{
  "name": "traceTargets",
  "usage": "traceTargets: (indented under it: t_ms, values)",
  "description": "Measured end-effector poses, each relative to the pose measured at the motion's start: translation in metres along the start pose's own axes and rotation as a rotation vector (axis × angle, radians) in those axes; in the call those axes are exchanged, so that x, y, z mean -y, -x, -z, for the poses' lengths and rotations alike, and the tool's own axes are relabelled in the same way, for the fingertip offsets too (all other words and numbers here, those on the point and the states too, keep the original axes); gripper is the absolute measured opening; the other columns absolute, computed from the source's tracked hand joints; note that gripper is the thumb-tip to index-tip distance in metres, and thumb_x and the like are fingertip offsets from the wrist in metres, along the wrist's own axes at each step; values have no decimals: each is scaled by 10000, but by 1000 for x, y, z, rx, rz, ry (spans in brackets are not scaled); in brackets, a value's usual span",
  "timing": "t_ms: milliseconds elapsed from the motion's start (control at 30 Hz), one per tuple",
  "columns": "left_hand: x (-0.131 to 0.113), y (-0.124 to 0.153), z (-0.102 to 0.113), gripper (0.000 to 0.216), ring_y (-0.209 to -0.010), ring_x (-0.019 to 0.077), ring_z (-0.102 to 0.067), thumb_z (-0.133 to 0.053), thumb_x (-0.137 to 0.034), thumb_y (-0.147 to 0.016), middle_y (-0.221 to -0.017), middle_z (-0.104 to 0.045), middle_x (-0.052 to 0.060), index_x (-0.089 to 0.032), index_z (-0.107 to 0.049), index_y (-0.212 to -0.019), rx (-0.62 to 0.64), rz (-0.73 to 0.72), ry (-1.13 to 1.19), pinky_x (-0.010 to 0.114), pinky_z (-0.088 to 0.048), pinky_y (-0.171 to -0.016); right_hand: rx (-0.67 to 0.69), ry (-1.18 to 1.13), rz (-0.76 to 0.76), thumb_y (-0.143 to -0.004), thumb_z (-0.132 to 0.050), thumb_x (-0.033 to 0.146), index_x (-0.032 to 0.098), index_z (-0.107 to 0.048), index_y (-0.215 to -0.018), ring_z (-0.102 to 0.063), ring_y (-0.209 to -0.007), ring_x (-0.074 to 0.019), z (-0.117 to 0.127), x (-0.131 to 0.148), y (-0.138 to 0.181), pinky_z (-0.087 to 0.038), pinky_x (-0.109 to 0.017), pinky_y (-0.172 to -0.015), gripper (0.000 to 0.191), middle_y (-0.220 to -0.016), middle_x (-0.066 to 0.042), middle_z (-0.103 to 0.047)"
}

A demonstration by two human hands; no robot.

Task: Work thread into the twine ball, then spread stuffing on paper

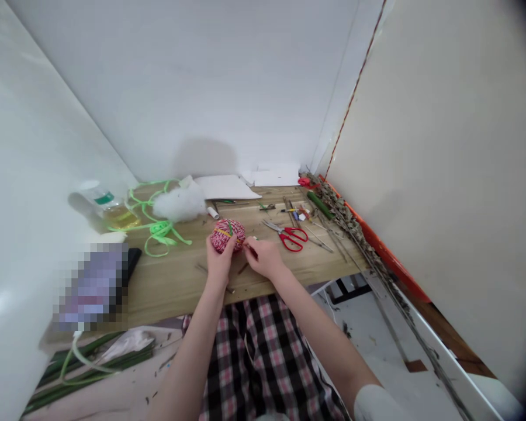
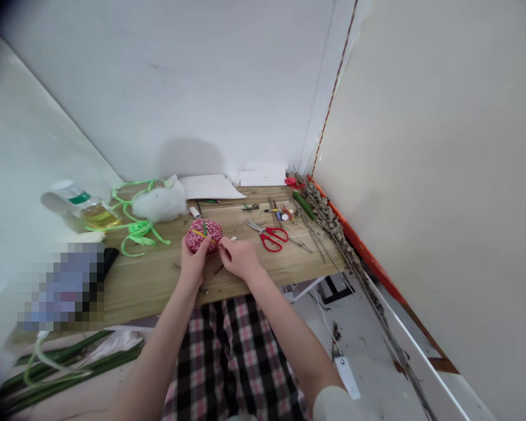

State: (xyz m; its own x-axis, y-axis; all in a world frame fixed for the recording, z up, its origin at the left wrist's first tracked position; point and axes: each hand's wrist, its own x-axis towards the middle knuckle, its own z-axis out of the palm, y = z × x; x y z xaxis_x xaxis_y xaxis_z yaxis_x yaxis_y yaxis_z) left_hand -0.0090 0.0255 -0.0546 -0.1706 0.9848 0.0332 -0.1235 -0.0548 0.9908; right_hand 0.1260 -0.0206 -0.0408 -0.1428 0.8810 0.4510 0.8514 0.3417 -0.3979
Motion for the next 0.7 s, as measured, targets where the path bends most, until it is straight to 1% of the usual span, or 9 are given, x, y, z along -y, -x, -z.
traceTargets:
  t_ms: [200,333,400,533,600,700]
  values:
    - [-4,2,0,613,-1030,213,-644,-852,-421,-602,-1113,-661,67,-211,-560,-1098,-9,-46,-15,368,-502,-971,29,14,-60,-941,-512,233,189,-624,-986,-626,-665,-166,0,-1,-1,-323,-254,-612,128,-710,-17,-681]
    - [-5,1,-1,630,-1048,224,-651,-868,-406,-588,-1130,-665,74,-214,-563,-1105,-7,-49,7,376,-519,-960,6,-101,-94,-946,-526,293,196,-625,-995,-596,-629,-146,6,1,-4,-358,-242,-612,147,-703,6,-661]
    - [-5,1,-2,626,-1056,228,-651,-860,-421,-605,-1145,-666,84,-210,-563,-1115,0,-38,31,380,-524,-953,-47,-151,-167,-949,-534,347,200,-624,-1026,-586,-622,-137,12,0,-5,-386,-238,-622,188,-745,8,-669]
    - [-5,2,-1,616,-1064,226,-650,-848,-441,-631,-1165,-665,92,-204,-569,-1126,-8,-43,45,393,-511,-978,-170,-125,-428,-956,-516,342,193,-624,-1077,-594,-650,-137,29,-12,0,-438,-263,-678,220,-955,-36,-703]
    - [-5,3,-1,613,-1074,222,-647,-848,-442,-635,-1172,-664,91,-203,-572,-1128,-27,-49,50,394,-500,-999,-180,-38,-510,-963,-501,324,178,-631,-1086,-621,-739,-165,40,-22,7,-454,-286,-734,231,-1020,-67,-700]
    - [-5,3,-1,625,-1088,218,-649,-854,-434,-630,-1193,-659,96,-202,-564,-1132,-44,-48,87,379,-501,-1005,-114,195,-534,-950,-525,282,150,-658,-1044,-617,-971,-244,55,-37,20,-440,-332,-864,210,-1039,-121,-691]
